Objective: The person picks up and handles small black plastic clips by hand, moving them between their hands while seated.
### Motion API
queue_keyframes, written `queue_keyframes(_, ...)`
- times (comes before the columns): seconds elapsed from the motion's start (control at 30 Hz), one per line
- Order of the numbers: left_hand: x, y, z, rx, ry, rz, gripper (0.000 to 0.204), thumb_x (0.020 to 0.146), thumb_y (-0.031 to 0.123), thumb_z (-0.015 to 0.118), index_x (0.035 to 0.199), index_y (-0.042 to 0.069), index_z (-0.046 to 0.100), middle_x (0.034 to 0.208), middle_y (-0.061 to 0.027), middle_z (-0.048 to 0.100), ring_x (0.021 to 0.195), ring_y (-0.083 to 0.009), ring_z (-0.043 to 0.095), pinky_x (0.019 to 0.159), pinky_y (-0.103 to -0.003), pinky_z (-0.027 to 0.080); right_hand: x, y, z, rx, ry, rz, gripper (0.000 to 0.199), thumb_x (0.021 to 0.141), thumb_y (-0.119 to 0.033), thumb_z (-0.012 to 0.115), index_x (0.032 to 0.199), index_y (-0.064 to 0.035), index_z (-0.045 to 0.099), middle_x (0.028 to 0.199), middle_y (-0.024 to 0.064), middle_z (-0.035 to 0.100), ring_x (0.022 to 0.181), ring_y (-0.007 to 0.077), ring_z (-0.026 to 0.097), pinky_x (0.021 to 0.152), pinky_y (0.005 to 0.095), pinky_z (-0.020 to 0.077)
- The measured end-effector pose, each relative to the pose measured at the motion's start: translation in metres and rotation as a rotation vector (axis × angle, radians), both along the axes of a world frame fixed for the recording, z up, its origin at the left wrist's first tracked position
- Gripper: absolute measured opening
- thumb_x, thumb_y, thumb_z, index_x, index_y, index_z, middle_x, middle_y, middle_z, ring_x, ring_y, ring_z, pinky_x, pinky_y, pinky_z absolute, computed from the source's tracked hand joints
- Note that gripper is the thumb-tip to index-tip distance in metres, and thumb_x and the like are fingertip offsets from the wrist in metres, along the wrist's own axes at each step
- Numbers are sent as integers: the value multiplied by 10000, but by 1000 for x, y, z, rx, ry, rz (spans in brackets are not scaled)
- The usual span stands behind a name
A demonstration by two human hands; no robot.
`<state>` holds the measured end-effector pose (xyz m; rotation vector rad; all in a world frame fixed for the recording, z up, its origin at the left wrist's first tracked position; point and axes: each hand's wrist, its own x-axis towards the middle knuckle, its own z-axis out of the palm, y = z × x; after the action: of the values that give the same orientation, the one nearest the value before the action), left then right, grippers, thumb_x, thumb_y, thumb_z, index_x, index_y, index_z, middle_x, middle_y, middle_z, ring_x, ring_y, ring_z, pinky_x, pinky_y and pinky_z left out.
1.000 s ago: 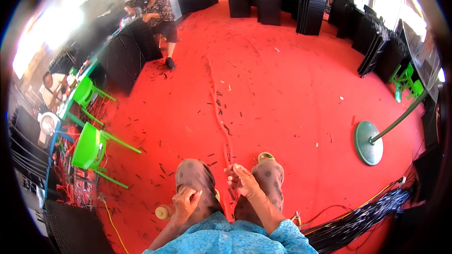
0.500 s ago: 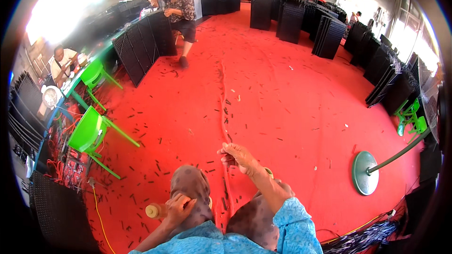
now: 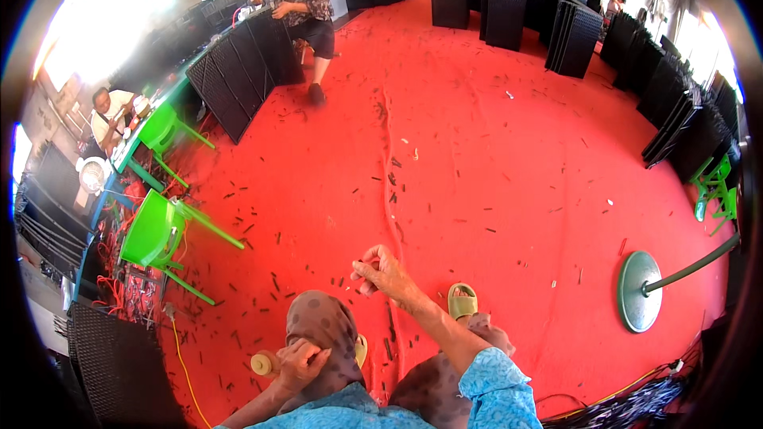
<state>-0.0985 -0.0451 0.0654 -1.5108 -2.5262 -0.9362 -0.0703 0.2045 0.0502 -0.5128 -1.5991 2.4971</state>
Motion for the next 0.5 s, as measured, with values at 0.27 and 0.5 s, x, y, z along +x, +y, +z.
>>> queue_keyframes(0.27,-4,5,-4,13,6,-28,175,640,130,658,569,69,511,538,-52,486,445,-209,483,396,-300,368,-1,6,9,-107,63,25,210,835,-254,499,932,-68,492,768,44,562,499,66,498,482,186,429)
queue_keyframes(0.5,-3,5,-6,40,36,-25,193,649,179,660,571,96,504,552,-25,487,457,-187,483,402,-297,350,7,20,15,-77,155,-116,201,843,-270,484,842,-71,510,576,15,504,415,66,428,390,172,362)
